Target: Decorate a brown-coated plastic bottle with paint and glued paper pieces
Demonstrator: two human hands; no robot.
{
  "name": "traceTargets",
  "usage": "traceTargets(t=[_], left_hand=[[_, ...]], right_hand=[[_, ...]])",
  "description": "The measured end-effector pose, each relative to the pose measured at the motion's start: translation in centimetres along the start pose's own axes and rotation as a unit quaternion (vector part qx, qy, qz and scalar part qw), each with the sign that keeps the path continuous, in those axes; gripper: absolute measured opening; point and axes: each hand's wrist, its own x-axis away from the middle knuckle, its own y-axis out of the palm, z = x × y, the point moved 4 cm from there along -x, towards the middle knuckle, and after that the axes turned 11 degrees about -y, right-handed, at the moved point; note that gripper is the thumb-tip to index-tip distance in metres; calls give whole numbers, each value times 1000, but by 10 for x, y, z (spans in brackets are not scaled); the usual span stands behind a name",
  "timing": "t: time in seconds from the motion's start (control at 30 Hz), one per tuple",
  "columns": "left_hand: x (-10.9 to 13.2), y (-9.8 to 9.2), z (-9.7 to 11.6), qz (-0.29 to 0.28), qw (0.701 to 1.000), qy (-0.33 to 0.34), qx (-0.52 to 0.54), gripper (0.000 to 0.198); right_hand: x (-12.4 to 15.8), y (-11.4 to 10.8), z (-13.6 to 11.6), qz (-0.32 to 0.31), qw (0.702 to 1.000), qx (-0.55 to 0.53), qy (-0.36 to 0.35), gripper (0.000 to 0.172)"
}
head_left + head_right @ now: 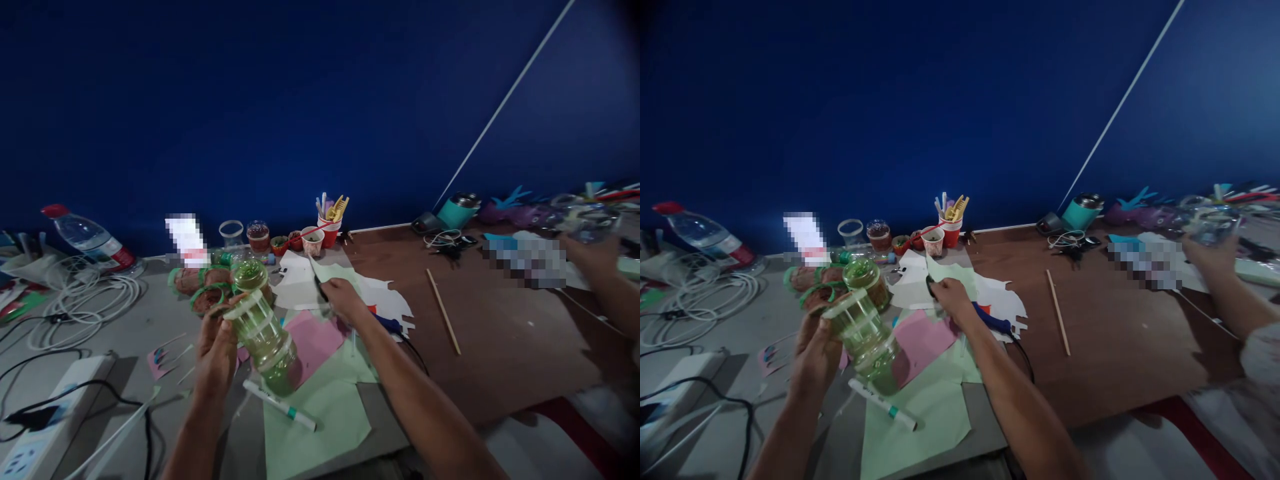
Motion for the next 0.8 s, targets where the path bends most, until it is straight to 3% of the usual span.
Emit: traceTargets(t=[0.13,0.3,0.53,0.8], left_hand=[[1,1,-6,-11,1000,-20,-12,21],[5,11,-12,-16,998,-56,-26,21],[4,13,-28,14,990,-143,0,32],[3,12,-35,-6,985,-173,2,37]], right_hand=[[-2,-2,-6,-7,984,-175,9,24],[8,5,-20,-81,890,-448,19,13],[23,8,-35,-231,851,-470,-46,24],[41,23,-45,-317,810,-488,-70,29]])
